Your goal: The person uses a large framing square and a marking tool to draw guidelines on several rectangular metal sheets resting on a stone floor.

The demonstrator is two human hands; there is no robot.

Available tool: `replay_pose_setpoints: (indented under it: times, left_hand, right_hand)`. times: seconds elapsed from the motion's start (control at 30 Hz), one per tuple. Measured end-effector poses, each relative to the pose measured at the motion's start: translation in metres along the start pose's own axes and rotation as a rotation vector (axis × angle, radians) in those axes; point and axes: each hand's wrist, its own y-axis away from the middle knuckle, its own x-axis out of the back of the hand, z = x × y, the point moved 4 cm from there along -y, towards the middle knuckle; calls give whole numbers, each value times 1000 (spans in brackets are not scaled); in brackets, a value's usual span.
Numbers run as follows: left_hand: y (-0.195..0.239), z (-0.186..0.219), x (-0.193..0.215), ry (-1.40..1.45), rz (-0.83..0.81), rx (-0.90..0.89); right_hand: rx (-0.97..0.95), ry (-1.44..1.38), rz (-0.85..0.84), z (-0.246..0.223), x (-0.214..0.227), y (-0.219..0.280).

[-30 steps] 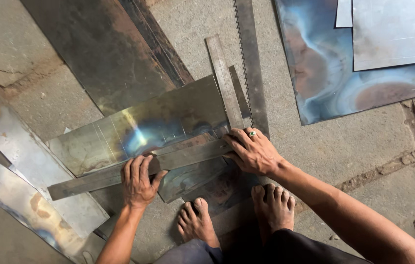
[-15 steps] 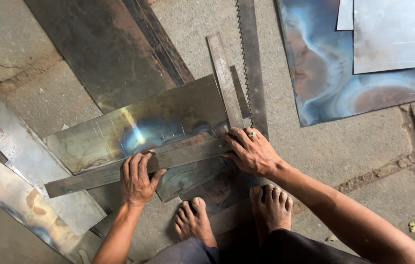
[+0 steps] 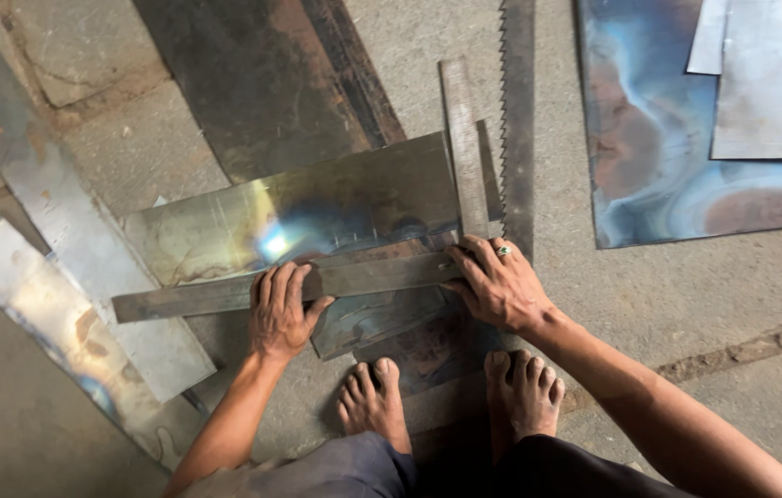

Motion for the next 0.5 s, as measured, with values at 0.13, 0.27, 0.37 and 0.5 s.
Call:
replay_pose_setpoints:
  times: [0.13, 0.27, 0.37, 0.5]
  left_hand:
    - [1, -1, 0, 23, 4, 4]
    - [1, -4, -4, 44, 6, 5]
    - [6, -6, -7, 56, -8, 25]
    - [-2, -1, 3, 41, 10, 36]
  right_hand:
    - [12, -26, 26, -1, 1, 0]
    - [0, -24, 4, -1, 3, 2]
    - [20, -32, 46, -2, 4, 0]
    - [-47, -42, -25, 0, 6, 1]
